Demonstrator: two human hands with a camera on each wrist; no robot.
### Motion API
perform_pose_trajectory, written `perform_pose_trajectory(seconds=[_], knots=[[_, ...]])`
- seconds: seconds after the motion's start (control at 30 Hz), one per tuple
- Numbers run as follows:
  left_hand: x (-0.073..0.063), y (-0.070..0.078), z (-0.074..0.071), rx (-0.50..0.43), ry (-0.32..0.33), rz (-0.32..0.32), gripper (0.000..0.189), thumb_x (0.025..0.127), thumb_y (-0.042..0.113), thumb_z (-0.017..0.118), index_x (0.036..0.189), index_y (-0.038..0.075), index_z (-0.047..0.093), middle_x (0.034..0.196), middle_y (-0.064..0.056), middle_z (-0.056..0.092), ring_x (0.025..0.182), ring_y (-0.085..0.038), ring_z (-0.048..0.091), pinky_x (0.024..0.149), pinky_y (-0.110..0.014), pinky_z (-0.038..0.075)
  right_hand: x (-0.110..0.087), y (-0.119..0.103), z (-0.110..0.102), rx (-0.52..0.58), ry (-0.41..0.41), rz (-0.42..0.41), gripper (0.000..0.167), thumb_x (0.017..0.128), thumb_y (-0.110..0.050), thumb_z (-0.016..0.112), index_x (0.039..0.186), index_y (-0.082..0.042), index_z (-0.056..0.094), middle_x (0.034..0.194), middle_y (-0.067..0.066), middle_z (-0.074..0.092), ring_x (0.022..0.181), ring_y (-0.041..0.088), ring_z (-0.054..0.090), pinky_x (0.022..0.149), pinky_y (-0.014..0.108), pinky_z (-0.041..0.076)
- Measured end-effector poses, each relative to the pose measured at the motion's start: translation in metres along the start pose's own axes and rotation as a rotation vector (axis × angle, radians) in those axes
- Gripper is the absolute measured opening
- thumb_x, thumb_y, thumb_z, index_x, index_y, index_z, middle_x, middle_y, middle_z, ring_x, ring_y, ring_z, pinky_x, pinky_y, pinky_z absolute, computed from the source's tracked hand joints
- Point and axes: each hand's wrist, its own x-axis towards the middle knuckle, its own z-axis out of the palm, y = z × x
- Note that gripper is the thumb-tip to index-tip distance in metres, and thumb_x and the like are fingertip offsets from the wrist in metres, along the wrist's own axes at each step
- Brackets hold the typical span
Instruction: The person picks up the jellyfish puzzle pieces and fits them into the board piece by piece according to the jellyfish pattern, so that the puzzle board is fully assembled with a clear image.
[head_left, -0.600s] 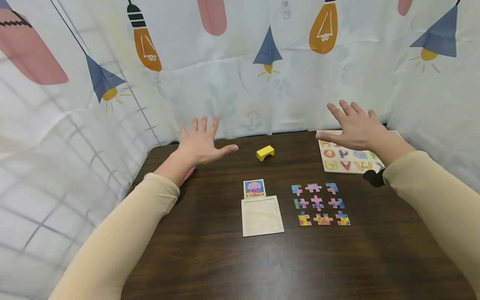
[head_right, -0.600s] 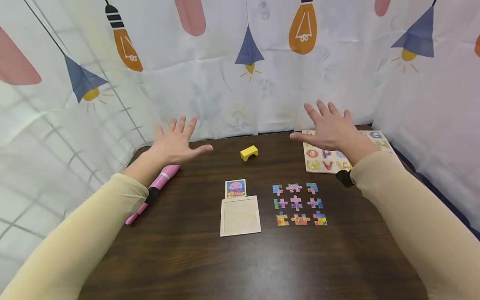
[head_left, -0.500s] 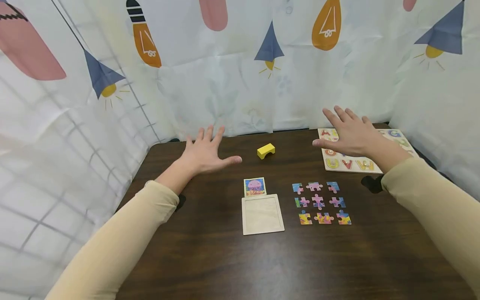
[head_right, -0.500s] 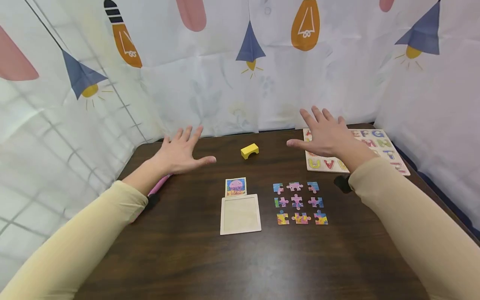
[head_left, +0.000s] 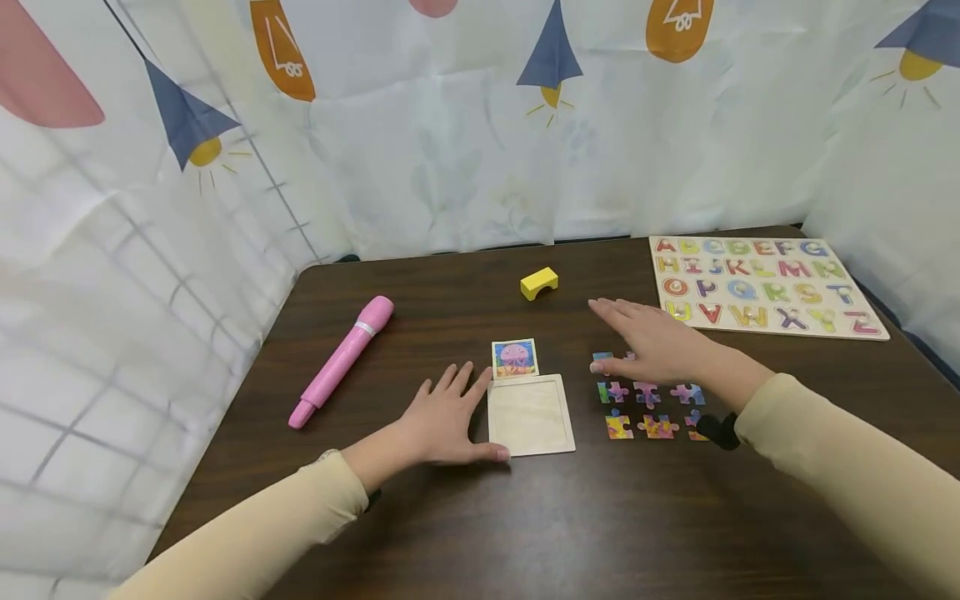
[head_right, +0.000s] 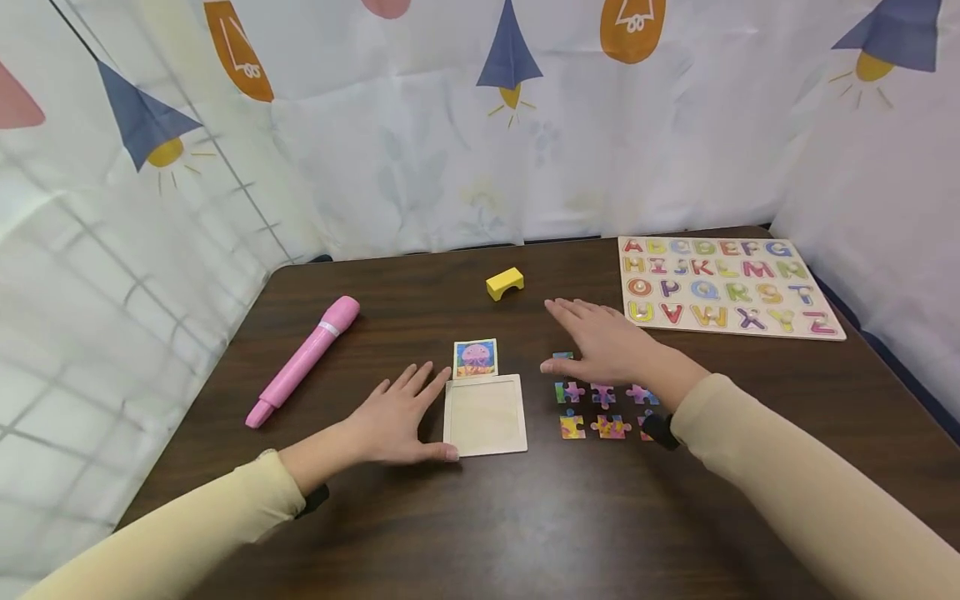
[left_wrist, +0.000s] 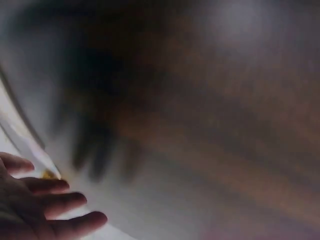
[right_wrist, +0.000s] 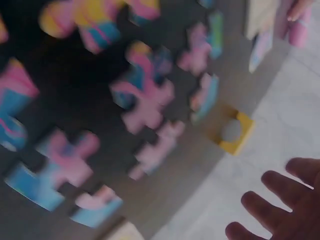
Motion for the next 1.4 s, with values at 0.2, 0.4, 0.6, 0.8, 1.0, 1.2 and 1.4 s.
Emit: perform_pose_trajectory(seconds=[0.2,0.4,0.6,0.8,1.0,1.2,1.4], knots=[[0.0,0.0,0.011,0.014,-0.002,-0.021,0.115,0.079,0.081,0.063,0.165,0.017,0.02,0.17,-0.02,0.02,0.156,-0.044,0.02,0.116,-0.068,0.031,-0.008,0.014,0.019,-0.012,-0.081,0.004,0.082,0.096,-0.052,0.067,0.155,-0.001,0.041,0.156,0.024,0.046,0.144,0.048,0.042,0.113,0.066,0.035],[0.003,-0.003,0.013,0.005,-0.026,-0.02,0.113,0.081,0.081,0.061,0.165,0.02,0.019,0.17,-0.02,0.017,0.157,-0.044,0.018,0.116,-0.067,0.032,-0.003,0.032,0.027,0.026,-0.089,-0.031,0.056,0.098,-0.033,0.07,0.141,0.001,0.058,0.139,0.022,0.063,0.128,0.043,0.059,0.104,0.057,0.048],[0.002,-0.003,0.016,0.011,-0.02,-0.014,0.11,0.082,0.08,0.061,0.165,0.022,0.02,0.171,-0.02,0.016,0.157,-0.043,0.018,0.116,-0.066,0.032,0.009,0.042,0.032,0.118,-0.07,-0.046,0.039,0.095,-0.025,0.074,0.128,-0.003,0.07,0.122,0.012,0.07,0.113,0.031,0.067,0.095,0.051,0.054],[0.003,-0.005,0.019,0.03,-0.002,-0.013,0.109,0.082,0.08,0.061,0.165,0.023,0.02,0.171,-0.019,0.017,0.157,-0.043,0.018,0.115,-0.066,0.032,0.015,0.05,0.034,0.263,-0.064,0.02,0.032,0.09,-0.024,0.08,0.118,-0.009,0.075,0.117,0.007,0.069,0.11,0.027,0.064,0.098,0.052,0.051],[0.003,-0.005,0.02,0.052,0.008,-0.004,0.109,0.082,0.082,0.06,0.165,0.023,0.02,0.17,-0.019,0.018,0.156,-0.043,0.02,0.114,-0.065,0.034,0.019,0.046,0.033,0.346,-0.087,0.075,0.031,0.09,-0.025,0.08,0.115,-0.008,0.075,0.119,0.012,0.068,0.11,0.028,0.061,0.099,0.054,0.049],[0.003,-0.004,0.019,0.052,-0.004,-0.011,0.11,0.082,0.082,0.06,0.165,0.023,0.02,0.17,-0.019,0.018,0.156,-0.043,0.02,0.114,-0.065,0.034,0.022,0.044,0.036,0.346,-0.078,0.086,0.027,0.088,-0.023,0.082,0.11,-0.007,0.075,0.115,0.012,0.068,0.106,0.028,0.061,0.097,0.054,0.049],[0.003,-0.004,0.019,0.067,0.004,-0.009,0.11,0.082,0.082,0.059,0.165,0.022,0.02,0.17,-0.019,0.019,0.156,-0.043,0.021,0.114,-0.065,0.035,0.023,0.043,0.037,0.334,-0.076,0.082,0.023,0.087,-0.022,0.083,0.104,-0.008,0.075,0.11,0.011,0.067,0.101,0.025,0.06,0.093,0.051,0.05]])
